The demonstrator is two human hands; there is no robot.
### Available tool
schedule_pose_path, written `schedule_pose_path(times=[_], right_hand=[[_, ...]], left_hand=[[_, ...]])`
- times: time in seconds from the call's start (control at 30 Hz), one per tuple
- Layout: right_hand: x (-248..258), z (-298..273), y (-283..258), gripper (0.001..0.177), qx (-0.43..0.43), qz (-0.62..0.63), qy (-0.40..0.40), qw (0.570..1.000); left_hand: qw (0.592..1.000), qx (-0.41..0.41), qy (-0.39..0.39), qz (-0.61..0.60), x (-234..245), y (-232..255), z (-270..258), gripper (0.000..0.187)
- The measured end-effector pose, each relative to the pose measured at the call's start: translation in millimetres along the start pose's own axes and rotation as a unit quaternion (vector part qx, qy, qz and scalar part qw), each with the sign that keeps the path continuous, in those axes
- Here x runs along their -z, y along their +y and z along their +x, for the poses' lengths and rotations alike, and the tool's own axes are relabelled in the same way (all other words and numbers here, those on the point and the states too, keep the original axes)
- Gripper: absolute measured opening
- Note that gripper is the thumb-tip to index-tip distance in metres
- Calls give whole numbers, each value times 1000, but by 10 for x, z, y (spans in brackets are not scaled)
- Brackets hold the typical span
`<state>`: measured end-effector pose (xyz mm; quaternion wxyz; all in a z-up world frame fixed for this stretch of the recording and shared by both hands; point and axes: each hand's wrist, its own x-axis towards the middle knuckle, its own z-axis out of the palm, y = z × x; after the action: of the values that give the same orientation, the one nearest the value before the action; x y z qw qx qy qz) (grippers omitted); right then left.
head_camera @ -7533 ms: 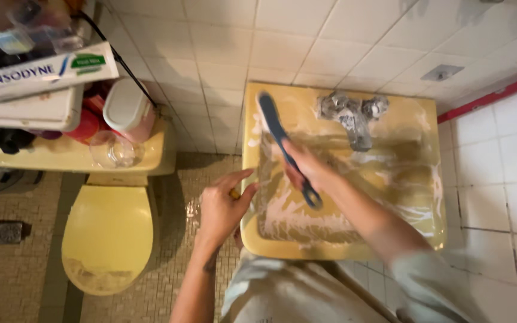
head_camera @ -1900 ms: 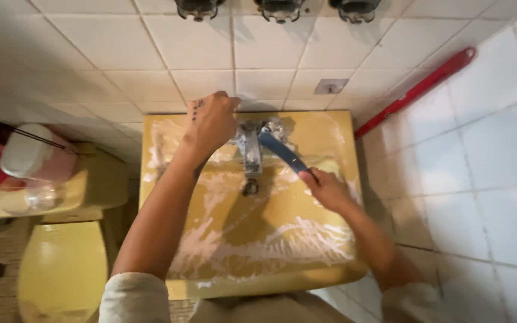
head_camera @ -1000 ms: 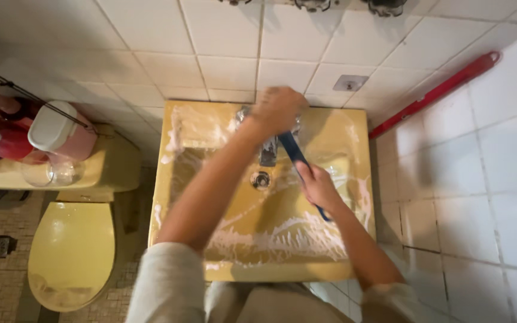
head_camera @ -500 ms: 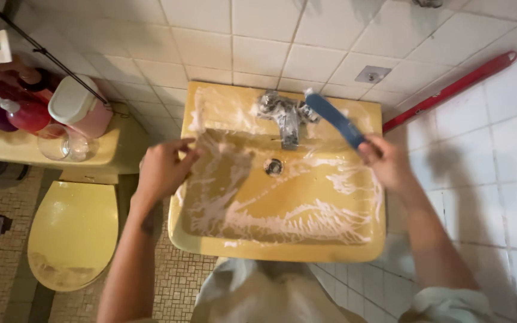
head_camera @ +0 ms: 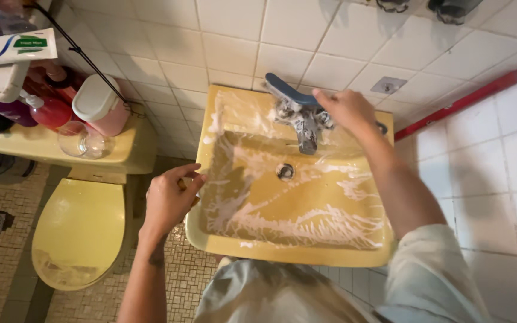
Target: The person cleans a bathroom sink by applying soap from a purple spray bottle and scrubbing the basin and faucet with a brush and a sponge.
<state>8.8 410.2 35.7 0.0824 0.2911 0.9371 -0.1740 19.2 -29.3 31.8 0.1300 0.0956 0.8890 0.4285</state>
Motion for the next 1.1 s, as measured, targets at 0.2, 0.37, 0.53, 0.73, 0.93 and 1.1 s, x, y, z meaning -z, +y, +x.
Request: schedule_pose_path(times=[0.2,0.37,0.53,0.73,0.93,1.1], right_hand=[[294,124,188,76,13,-4,-13,1000],[278,405,78,73,59,-90,-17,994],[332,588,184,69,115,-176,-21,977],[466,556,151,68,118,-246,-3,962],[394,526,-24,70,140,-256,9,957],[455,564,189,68,142,-228,-2,963]], left_hand=[[997,-1,73,-10,65,-229,-112,34],[996,-78,37,18,-213,-5,14,36],[997,-64,29,12,-197,1,64,35],[991,-122,46,26,-392,136,158,36],[989,-139,55,19,-412,201,389,33],[972,-233,30,-9,-760,617,772,31]])
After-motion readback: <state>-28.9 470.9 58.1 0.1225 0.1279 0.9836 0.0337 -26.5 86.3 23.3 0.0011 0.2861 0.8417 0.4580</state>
